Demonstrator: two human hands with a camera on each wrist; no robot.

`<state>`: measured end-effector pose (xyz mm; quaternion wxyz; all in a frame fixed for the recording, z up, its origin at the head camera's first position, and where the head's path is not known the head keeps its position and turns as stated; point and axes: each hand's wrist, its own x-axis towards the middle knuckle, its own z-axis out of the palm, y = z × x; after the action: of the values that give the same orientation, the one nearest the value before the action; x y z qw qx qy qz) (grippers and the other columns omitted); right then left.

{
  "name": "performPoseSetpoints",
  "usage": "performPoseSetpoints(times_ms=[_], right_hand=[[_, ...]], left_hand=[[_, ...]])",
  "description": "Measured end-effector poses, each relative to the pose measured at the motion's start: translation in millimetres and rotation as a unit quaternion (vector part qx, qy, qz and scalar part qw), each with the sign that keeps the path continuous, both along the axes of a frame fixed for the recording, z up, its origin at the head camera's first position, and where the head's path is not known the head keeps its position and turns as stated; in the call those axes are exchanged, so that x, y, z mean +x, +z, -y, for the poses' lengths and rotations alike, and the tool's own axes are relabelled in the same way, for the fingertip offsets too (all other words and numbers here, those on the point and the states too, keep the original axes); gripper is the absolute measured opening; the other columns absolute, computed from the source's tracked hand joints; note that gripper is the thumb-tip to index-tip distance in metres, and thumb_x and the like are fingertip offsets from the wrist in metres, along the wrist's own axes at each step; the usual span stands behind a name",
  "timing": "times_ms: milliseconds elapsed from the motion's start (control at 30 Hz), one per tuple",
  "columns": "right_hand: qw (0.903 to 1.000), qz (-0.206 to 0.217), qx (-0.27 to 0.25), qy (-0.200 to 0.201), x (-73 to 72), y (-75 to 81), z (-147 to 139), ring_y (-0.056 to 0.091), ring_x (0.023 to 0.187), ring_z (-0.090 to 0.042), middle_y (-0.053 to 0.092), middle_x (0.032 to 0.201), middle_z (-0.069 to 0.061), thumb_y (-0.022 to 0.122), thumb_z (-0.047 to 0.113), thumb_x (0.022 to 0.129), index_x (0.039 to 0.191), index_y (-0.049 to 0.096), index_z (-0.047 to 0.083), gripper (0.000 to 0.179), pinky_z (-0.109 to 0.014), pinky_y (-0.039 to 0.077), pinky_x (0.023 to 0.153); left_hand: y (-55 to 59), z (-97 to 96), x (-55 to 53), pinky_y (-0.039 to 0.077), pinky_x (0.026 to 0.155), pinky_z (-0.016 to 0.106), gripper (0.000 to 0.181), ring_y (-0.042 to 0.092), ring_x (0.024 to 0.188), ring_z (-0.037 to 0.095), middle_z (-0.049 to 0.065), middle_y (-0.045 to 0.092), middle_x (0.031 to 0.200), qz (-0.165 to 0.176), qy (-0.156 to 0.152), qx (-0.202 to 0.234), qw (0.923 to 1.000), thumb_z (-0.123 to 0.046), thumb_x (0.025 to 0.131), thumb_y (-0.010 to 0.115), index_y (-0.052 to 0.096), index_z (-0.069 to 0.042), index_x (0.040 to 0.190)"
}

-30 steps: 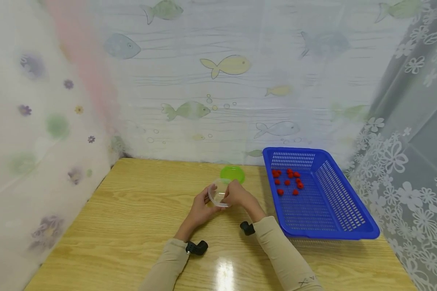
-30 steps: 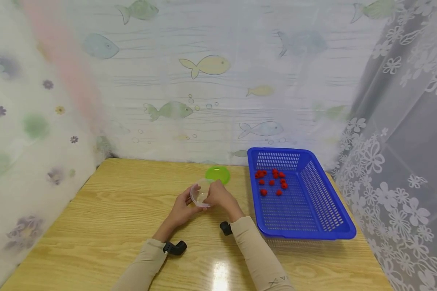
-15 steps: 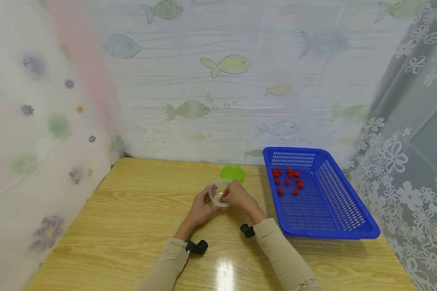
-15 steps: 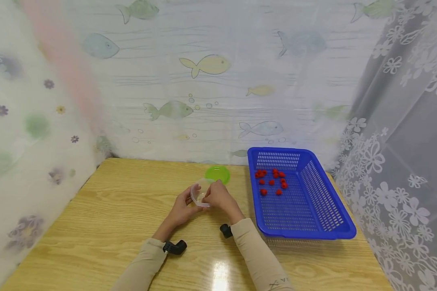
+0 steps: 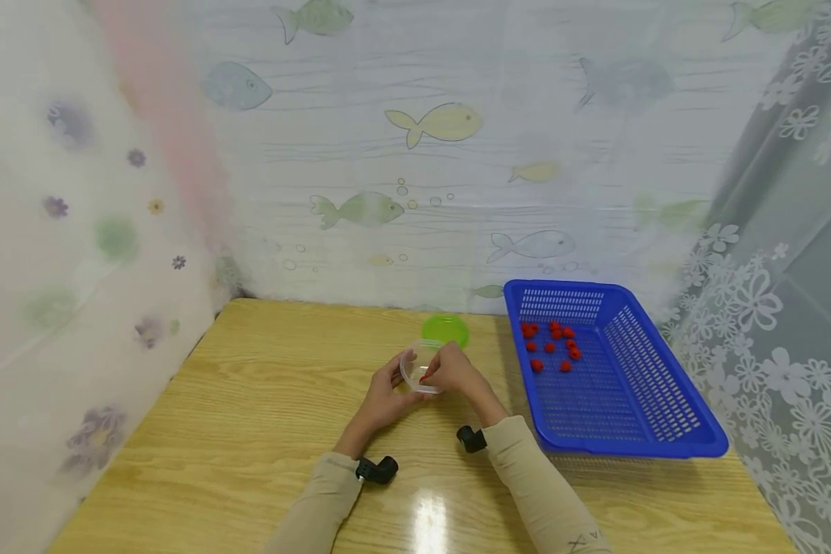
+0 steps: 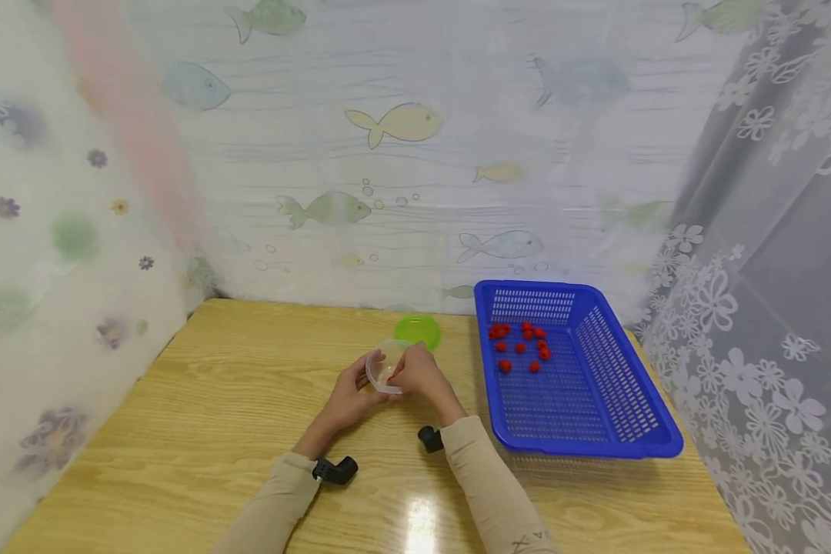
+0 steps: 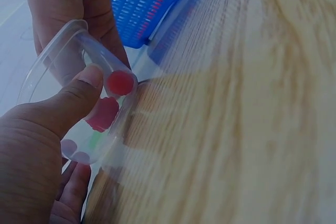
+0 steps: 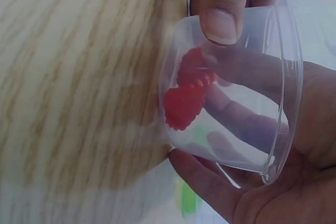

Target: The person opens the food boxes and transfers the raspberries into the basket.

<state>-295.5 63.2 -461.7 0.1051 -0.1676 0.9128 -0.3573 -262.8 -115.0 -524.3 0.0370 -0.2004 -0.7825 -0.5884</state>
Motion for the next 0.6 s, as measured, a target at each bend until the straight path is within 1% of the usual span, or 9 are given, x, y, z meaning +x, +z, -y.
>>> performPoseSetpoints(times_ms=[67,133,233,300,367,467,600], right_hand=[[1.0,-0.004,-0.005,-0.007,1.3,0.0,0.4,0.051,0.058,-0.011,0.068,0.06,-0.002,0.086,0.01,0.081,0.067,0.079,0.002,0.018,-0.018,0.042,0.052],[0.9998,-0.006,-0.01,-0.014,2.9,-0.4,1.3,0.053,0.062,-0.013,0.071,0.068,-0.006,0.085,0.009,0.082,0.07,0.079,0.001,0.015,-0.019,0.043,0.053],[0.9996,-0.009,-0.011,-0.024,5.4,-0.9,3.1,0.056,0.077,-0.018,0.071,0.093,-0.017,0.083,0.008,0.083,0.079,0.08,0.0,0.01,-0.023,0.047,0.06],[0.9993,-0.009,-0.012,-0.034,6.7,-0.8,4.1,0.056,0.089,-0.023,0.065,0.11,-0.022,0.083,0.008,0.084,0.086,0.079,-0.001,0.01,-0.027,0.05,0.067],[0.999,-0.009,-0.012,-0.043,7.8,-0.3,4.7,0.054,0.098,-0.026,0.058,0.12,-0.024,0.082,0.008,0.084,0.09,0.078,-0.002,0.012,-0.032,0.051,0.074],[0.9985,-0.008,-0.011,-0.054,8.4,-0.1,4.4,0.053,0.103,-0.029,0.056,0.122,-0.024,0.083,0.007,0.083,0.091,0.077,-0.002,0.014,-0.036,0.051,0.079],[0.9984,-0.008,-0.011,-0.055,7.5,-1.1,3.3,0.053,0.1,-0.027,0.056,0.121,-0.024,0.084,0.007,0.081,0.09,0.077,-0.002,0.014,-0.035,0.052,0.077]], left_hand=[[0.8,0.4,-0.1,0.046,0.112,0.046,0.084,0.048,0.139,0.041,0.028,0.048,0.149,-0.002,-0.002,-0.002,1.0,-0.006,0.084,0.083,0.038,0.004,0.154],[1.5,0.8,-0.1,0.046,0.112,0.045,0.084,0.048,0.139,0.04,0.027,0.048,0.15,-0.001,-0.002,-0.004,1.0,-0.006,0.084,0.084,0.038,0.003,0.154],[1.3,1.4,-0.4,0.047,0.111,0.044,0.085,0.049,0.139,0.038,0.025,0.049,0.15,0.003,0.004,-0.007,1.0,-0.005,0.083,0.084,0.039,0.001,0.155],[0.7,1.5,-0.7,0.047,0.111,0.043,0.086,0.05,0.139,0.037,0.024,0.05,0.15,0.006,0.007,-0.007,0.9999,-0.004,0.082,0.085,0.039,0.0,0.155],[-0.1,1.3,-1.0,0.047,0.111,0.043,0.086,0.05,0.138,0.037,0.024,0.05,0.15,0.007,0.008,-0.004,0.9999,-0.004,0.082,0.085,0.039,0.0,0.155],[-0.7,0.5,-1.0,0.047,0.111,0.043,0.086,0.05,0.139,0.037,0.025,0.049,0.15,0.009,0.005,0.002,0.9999,-0.004,0.082,0.085,0.039,0.002,0.155],[-1.5,-1.0,-1.2,0.046,0.111,0.044,0.087,0.05,0.139,0.037,0.025,0.049,0.15,0.013,0.006,0.009,0.9999,-0.003,0.081,0.085,0.039,0.002,0.154]])
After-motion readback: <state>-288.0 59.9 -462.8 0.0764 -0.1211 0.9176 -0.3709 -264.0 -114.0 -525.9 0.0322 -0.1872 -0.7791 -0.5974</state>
